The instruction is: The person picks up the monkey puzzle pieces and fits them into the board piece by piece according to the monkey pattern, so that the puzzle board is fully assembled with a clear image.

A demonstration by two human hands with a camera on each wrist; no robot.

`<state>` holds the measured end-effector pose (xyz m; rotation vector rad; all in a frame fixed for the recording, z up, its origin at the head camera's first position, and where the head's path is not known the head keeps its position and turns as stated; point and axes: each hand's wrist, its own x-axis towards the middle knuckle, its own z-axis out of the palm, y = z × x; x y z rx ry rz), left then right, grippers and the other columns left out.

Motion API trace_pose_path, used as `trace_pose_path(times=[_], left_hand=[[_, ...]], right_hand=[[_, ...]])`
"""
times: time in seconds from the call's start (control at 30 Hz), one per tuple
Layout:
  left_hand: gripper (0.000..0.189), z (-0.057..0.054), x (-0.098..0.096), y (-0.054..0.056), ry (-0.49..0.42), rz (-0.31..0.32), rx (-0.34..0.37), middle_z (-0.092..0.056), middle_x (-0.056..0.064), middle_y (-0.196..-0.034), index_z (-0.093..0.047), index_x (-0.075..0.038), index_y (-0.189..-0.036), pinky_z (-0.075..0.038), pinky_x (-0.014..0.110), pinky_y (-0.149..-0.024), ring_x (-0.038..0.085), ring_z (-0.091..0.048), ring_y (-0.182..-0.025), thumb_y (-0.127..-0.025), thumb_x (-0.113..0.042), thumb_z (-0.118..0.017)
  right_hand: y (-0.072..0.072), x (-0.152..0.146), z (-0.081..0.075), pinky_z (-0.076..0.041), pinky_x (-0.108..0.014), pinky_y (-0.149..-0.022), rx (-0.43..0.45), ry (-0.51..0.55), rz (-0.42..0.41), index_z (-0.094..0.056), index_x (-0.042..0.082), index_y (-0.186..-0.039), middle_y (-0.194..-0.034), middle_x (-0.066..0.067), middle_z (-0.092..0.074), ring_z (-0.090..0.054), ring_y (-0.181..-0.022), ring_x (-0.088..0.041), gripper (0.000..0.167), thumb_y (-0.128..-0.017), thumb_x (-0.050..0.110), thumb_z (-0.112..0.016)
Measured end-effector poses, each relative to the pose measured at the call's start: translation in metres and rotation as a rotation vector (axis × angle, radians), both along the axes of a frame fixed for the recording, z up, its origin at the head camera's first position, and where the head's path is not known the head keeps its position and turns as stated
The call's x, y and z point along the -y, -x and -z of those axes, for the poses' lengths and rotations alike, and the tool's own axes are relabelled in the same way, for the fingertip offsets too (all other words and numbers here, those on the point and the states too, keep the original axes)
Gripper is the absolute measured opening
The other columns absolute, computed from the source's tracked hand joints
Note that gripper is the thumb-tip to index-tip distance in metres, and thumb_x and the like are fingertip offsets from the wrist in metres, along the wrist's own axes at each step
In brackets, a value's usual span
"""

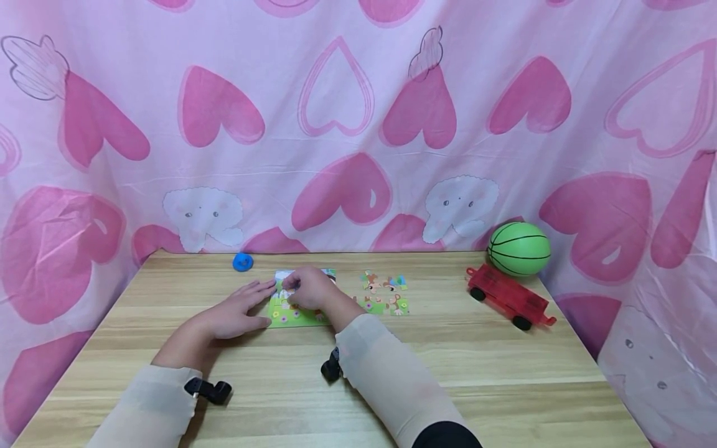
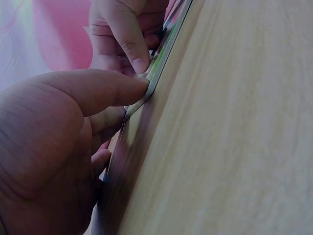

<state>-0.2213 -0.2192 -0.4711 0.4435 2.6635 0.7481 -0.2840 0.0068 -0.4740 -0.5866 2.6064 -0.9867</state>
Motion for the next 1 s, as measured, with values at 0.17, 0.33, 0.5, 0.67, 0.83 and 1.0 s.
trace_pose_path(times=[0.17,0.33,0.5,0.67,0.83,1.0], left_hand=[[0.082,0.0008,0.0005,0.0004,-0.002,0.005,-0.005,-0.023,-0.001,-0.181,-0.034,-0.021,-0.169,-0.016,0.077,-0.129,0.042,-0.007,-0.169,-0.100,-0.043,-0.070],[0.081,0.0014,0.0016,0.0004,0.006,0.009,-0.010,-0.022,-0.002,-0.181,-0.034,-0.020,-0.169,-0.016,0.075,-0.130,0.042,-0.007,-0.169,-0.100,-0.042,-0.070],[0.081,0.0026,0.0017,0.0002,0.006,0.010,-0.015,-0.023,-0.002,-0.181,-0.035,-0.020,-0.169,-0.016,0.075,-0.131,0.042,-0.007,-0.169,-0.100,-0.042,-0.070],[0.081,0.0025,0.0012,-0.0002,-0.013,0.017,-0.017,-0.024,0.001,-0.181,-0.035,-0.019,-0.169,-0.016,0.075,-0.130,0.043,-0.008,-0.169,-0.100,-0.042,-0.070],[0.081,0.0032,0.0012,0.0003,-0.013,0.017,-0.014,-0.024,0.001,-0.181,-0.034,-0.020,-0.169,-0.015,0.075,-0.131,0.042,-0.007,-0.169,-0.100,-0.043,-0.070],[0.082,0.0042,0.0016,0.0013,-0.003,0.022,-0.019,-0.024,0.000,-0.181,-0.033,-0.020,-0.170,-0.015,0.074,-0.131,0.041,-0.007,-0.169,-0.100,-0.043,-0.069]], right_hand=[[-0.0002,0.0001,-0.0003,-0.056,-0.028,-0.094,0.002,-0.024,-0.007,-0.081,0.025,-0.124,-0.120,0.007,-0.072,-0.063,-0.103,-0.009,0.031,-0.094,0.018,-0.083],[-0.0008,0.0004,-0.0014,-0.056,-0.033,-0.101,0.002,-0.062,-0.036,-0.080,0.028,-0.129,-0.130,0.003,-0.068,-0.062,-0.112,-0.013,0.032,-0.097,0.020,-0.078],[-0.0011,0.0003,-0.0032,-0.052,-0.038,-0.111,0.019,-0.085,-0.052,-0.079,0.031,-0.129,-0.139,0.002,-0.064,-0.060,-0.123,-0.015,0.031,-0.100,0.023,-0.075],[0.0001,-0.0010,-0.0040,-0.051,-0.036,-0.113,0.007,-0.106,-0.091,-0.077,0.030,-0.133,-0.138,0.002,-0.065,-0.060,-0.123,-0.013,0.034,-0.099,0.024,-0.077],[0.0013,-0.0025,-0.0032,-0.051,-0.037,-0.114,0.013,-0.111,-0.100,-0.077,0.032,-0.134,-0.137,0.004,-0.064,-0.060,-0.122,-0.012,0.038,-0.096,0.025,-0.081],[0.0018,-0.0033,-0.0026,-0.052,-0.039,-0.114,0.004,-0.118,-0.109,-0.076,0.031,-0.135,-0.138,0.003,-0.063,-0.060,-0.125,-0.013,0.041,-0.095,0.025,-0.083]])
